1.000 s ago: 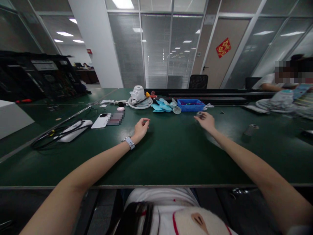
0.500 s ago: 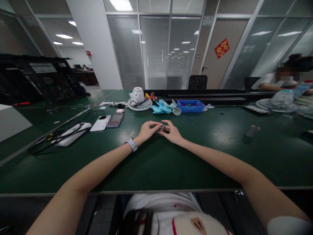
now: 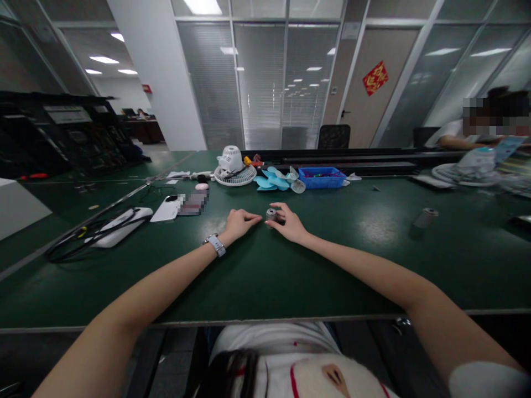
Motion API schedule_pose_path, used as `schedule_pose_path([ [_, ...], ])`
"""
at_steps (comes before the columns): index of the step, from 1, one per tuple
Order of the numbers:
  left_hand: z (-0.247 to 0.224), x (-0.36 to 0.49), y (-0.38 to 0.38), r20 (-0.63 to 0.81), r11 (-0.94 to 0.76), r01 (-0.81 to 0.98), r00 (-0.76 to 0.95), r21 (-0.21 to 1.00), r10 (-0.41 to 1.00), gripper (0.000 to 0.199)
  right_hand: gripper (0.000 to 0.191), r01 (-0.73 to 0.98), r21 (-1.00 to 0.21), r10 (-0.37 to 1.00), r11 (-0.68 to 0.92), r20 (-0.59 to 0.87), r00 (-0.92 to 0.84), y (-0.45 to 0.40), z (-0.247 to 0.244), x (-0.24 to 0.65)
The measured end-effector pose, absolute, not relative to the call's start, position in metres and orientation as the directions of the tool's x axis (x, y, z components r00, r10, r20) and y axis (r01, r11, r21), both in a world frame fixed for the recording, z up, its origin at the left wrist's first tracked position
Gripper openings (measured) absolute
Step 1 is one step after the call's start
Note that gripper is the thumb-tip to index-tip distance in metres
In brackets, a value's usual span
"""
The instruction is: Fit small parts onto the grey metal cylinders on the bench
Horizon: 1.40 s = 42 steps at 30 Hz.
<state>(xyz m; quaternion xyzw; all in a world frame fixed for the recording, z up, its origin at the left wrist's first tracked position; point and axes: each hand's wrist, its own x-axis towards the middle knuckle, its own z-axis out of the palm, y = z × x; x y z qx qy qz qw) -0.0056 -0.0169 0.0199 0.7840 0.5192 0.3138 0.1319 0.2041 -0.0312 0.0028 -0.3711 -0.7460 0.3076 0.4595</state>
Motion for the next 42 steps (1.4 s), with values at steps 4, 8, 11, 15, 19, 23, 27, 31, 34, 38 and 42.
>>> schedule_pose_path([
  [4,0.014,-0.009,-0.015,0.281,-0.395,0.791,0.291,0.467,0.914,0.028,0.051,0.268,-0.798,0.838,0.54,0.48,-0.26,-0.022,0.014,0.231],
  [8,0.015,-0.007,-0.017,0.265,-0.382,0.785,0.283,0.488,0.922,0.028,0.046,0.499,-0.681,0.798,0.536,0.601,-0.037,0.001,0.027,0.314],
  [11,0.015,-0.007,-0.018,0.304,-0.395,0.746,0.266,0.537,0.915,0.026,0.045,0.708,-0.64,0.754,0.298,0.613,0.237,0.017,0.029,0.39],
  [15,0.014,-0.006,-0.018,0.338,-0.404,0.687,0.239,0.604,0.911,0.035,0.043,0.765,-0.636,0.7,-0.103,0.5,0.51,0.025,0.021,0.458],
  [19,0.013,-0.005,-0.017,0.316,-0.287,0.677,0.083,0.678,0.945,0.062,0.042,0.707,-0.654,0.684,-0.268,0.387,0.618,0.025,0.015,0.472],
  [23,0.013,-0.005,-0.015,0.33,-0.216,0.611,-0.078,0.761,0.941,0.068,0.056,0.744,-0.603,0.657,-0.288,0.441,0.612,0.017,0.023,0.449],
  [27,0.012,-0.005,-0.014,0.35,-0.22,0.538,-0.151,0.814,0.925,0.072,0.057,0.939,-0.334,0.663,0.089,0.723,0.194,0.001,0.037,0.379],
  [31,0.013,-0.004,-0.016,0.362,-0.23,0.514,-0.172,0.827,0.916,0.07,0.033,0.71,-0.257,0.692,0.655,0.582,-0.427,-0.019,0.036,0.274],
  [34,0.015,-0.003,-0.019,0.381,-0.242,0.512,-0.186,0.825,0.906,0.067,0.026,0.56,-0.284,0.619,0.779,0.492,-0.612,-0.026,0.026,0.21],
  [38,0.016,-0.002,-0.021,0.385,-0.254,0.51,-0.169,0.822,0.907,0.065,0.025,0.56,-0.29,0.624,0.776,0.483,-0.615,-0.022,0.017,0.177],
  [42,0.016,-0.001,-0.02,0.379,-0.256,0.517,-0.146,0.817,0.914,0.064,0.023,0.629,-0.241,0.651,0.739,0.494,-0.576,-0.018,0.016,0.182],
])
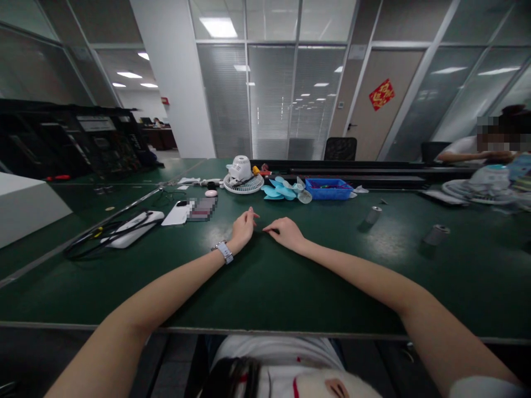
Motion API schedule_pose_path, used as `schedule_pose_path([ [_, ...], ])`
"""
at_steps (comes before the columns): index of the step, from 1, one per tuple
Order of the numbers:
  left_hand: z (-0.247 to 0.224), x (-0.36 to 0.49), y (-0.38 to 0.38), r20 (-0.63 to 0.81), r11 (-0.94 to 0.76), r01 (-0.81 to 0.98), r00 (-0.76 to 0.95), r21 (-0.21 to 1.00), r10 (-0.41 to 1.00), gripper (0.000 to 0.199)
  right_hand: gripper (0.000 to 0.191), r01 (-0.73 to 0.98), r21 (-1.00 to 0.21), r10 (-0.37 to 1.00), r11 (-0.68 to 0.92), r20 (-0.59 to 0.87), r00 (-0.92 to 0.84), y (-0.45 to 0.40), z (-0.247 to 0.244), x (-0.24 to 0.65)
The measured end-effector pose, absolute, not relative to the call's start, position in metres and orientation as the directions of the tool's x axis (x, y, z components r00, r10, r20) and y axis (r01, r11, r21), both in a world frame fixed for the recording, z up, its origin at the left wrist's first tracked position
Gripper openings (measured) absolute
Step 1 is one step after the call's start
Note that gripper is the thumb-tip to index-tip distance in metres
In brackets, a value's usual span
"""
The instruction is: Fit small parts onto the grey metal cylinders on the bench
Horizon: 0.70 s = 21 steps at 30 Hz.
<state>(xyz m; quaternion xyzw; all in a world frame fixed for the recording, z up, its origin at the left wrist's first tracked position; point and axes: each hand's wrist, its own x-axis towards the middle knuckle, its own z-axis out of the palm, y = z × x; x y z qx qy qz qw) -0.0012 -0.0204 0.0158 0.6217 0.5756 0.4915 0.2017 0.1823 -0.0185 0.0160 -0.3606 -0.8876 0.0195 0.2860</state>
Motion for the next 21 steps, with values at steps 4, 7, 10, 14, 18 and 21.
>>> schedule_pose_path([
  [4,0.016,-0.002,-0.019,0.377,-0.244,0.516,-0.169,0.821,0.911,0.061,0.027,0.649,-0.204,0.637,0.733,0.54,-0.55,-0.02,0.017,0.184],
  [7,0.014,-0.002,-0.018,0.378,-0.239,0.508,-0.191,0.828,0.906,0.058,0.036,0.632,-0.22,0.629,0.743,0.552,-0.547,-0.019,0.016,0.178],
  [10,0.012,-0.003,-0.016,0.383,-0.245,0.498,-0.195,0.832,0.903,0.058,0.029,0.614,-0.248,0.639,0.749,0.513,-0.573,-0.015,0.014,0.168],
  [14,0.011,-0.002,-0.015,0.386,-0.251,0.496,-0.192,0.831,0.902,0.058,0.023,0.625,-0.268,0.67,0.733,0.441,-0.597,-0.015,0.015,0.165],
  [18,0.012,-0.002,-0.016,0.371,-0.229,0.5,-0.203,0.835,0.906,0.059,0.029,0.664,-0.206,0.657,0.718,0.514,-0.551,-0.012,0.036,0.213],
  [21,0.012,-0.003,-0.015,0.359,-0.226,0.499,-0.189,0.837,0.914,0.059,0.03,0.84,-0.141,0.701,0.524,0.632,-0.332,0.001,0.058,0.298],
])
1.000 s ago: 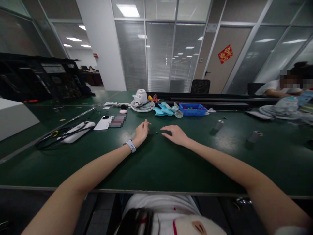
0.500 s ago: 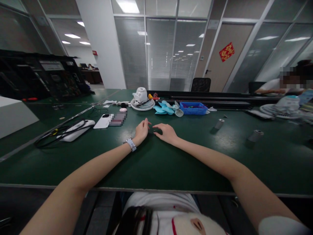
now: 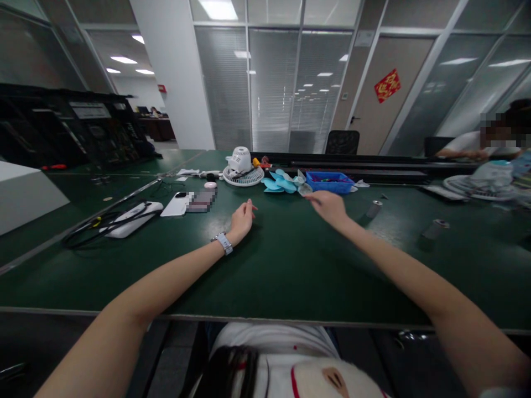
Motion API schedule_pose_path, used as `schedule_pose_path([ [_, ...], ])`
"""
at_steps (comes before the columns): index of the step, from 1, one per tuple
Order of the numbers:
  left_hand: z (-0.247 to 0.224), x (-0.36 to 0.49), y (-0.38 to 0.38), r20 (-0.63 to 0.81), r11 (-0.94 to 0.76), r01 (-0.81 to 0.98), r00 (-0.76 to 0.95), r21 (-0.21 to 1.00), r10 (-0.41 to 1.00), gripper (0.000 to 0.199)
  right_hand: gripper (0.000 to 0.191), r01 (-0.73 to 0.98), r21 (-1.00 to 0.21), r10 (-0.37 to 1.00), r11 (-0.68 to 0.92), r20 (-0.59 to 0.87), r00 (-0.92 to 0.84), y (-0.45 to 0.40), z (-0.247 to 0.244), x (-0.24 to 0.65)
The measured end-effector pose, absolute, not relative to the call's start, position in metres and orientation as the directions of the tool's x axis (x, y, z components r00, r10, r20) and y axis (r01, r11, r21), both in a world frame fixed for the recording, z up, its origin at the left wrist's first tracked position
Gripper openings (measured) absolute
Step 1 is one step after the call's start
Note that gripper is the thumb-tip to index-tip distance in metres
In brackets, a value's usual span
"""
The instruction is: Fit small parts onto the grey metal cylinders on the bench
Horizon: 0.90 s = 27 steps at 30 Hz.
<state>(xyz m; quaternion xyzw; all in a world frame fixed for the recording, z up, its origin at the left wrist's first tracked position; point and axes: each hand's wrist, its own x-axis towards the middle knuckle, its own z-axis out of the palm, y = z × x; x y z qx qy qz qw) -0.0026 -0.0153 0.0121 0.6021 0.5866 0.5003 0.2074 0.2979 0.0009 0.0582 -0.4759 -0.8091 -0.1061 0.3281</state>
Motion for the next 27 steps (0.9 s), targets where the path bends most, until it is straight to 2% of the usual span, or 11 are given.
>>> schedule_pose_path([
  [2,0.012,-0.003,-0.015,0.357,-0.228,0.499,-0.179,0.836,0.917,0.059,0.031,0.956,-0.123,0.702,0.268,0.704,-0.106,0.01,0.067,0.362],
  [4,0.011,-0.003,-0.015,0.357,-0.227,0.503,-0.178,0.834,0.917,0.059,0.032,0.984,-0.18,0.689,-0.015,0.711,0.14,0.015,0.067,0.419],
  [7,0.011,-0.004,-0.015,0.364,-0.237,0.504,-0.17,0.831,0.916,0.06,0.03,0.943,-0.245,0.689,-0.223,0.645,0.331,0.014,0.054,0.47],
  [12,0.01,-0.004,-0.015,0.362,-0.243,0.503,-0.154,0.829,0.919,0.061,0.026,0.909,-0.355,0.651,-0.22,0.64,0.408,0.013,0.041,0.479],
  [17,0.009,-0.004,-0.014,0.361,-0.249,0.492,-0.146,0.835,0.921,0.061,0.026,0.93,-0.312,0.694,-0.196,0.626,0.356,0.019,0.042,0.467],
  [21,0.008,-0.003,-0.013,0.369,-0.252,0.494,-0.153,0.832,0.917,0.061,0.026,0.939,-0.273,0.658,-0.208,0.672,0.341,0.018,0.04,0.465],
  [27,0.008,-0.003,-0.013,0.376,-0.265,0.489,-0.143,0.831,0.916,0.06,0.026,0.94,-0.277,0.654,-0.197,0.678,0.337,0.017,0.041,0.467],
])
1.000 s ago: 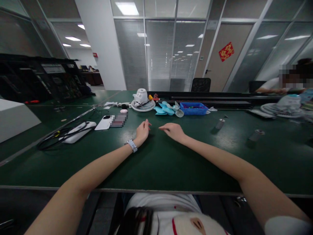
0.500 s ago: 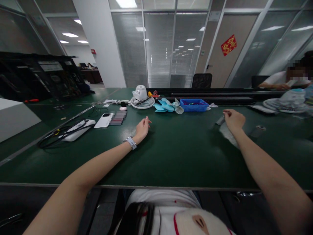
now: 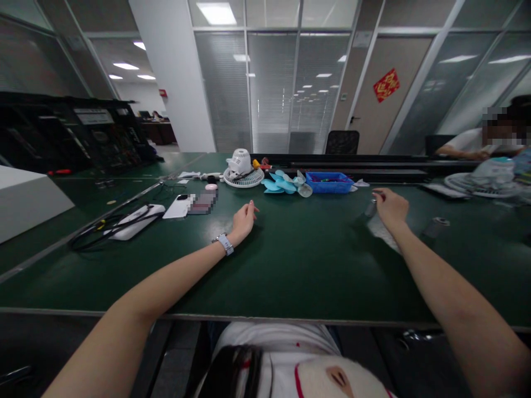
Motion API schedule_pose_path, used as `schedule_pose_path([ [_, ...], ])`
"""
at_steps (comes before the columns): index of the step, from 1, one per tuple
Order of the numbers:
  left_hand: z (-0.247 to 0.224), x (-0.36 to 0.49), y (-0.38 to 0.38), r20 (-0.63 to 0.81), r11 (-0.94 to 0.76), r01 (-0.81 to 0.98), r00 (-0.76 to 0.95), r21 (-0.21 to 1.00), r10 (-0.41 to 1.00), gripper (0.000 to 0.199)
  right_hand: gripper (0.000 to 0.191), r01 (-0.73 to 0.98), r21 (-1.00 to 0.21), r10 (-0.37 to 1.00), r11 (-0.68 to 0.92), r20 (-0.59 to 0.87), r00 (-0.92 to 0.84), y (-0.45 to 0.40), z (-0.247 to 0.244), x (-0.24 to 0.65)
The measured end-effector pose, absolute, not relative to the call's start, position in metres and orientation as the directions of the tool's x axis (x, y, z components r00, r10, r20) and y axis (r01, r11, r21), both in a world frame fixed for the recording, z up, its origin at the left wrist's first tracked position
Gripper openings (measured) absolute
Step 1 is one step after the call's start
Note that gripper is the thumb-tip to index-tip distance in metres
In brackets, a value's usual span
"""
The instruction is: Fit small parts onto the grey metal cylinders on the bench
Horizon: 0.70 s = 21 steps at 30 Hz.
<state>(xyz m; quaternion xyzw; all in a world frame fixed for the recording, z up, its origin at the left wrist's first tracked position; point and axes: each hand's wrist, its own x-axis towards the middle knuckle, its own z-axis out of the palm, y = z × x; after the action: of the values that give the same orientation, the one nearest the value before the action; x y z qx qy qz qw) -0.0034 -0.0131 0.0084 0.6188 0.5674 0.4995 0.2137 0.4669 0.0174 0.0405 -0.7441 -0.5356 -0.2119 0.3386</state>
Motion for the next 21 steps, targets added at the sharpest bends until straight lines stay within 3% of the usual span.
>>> schedule_pose_path([
  [8,0.0094,-0.0028,-0.0144,0.377,-0.269,0.497,-0.131,0.825,0.917,0.06,0.025,0.941,-0.281,0.668,-0.188,0.666,0.332,0.0167,0.0386,0.4664],
  [16,0.0101,-0.0034,-0.0149,0.374,-0.27,0.495,-0.122,0.826,0.919,0.06,0.027,0.893,-0.366,0.676,-0.263,0.591,0.441,0.0124,0.0416,0.4629],
  [21,0.0097,-0.0039,-0.0134,0.369,-0.265,0.484,-0.131,0.834,0.92,0.058,0.029,0.896,-0.406,0.639,-0.179,0.645,0.419,0.0118,0.0318,0.4575],
])
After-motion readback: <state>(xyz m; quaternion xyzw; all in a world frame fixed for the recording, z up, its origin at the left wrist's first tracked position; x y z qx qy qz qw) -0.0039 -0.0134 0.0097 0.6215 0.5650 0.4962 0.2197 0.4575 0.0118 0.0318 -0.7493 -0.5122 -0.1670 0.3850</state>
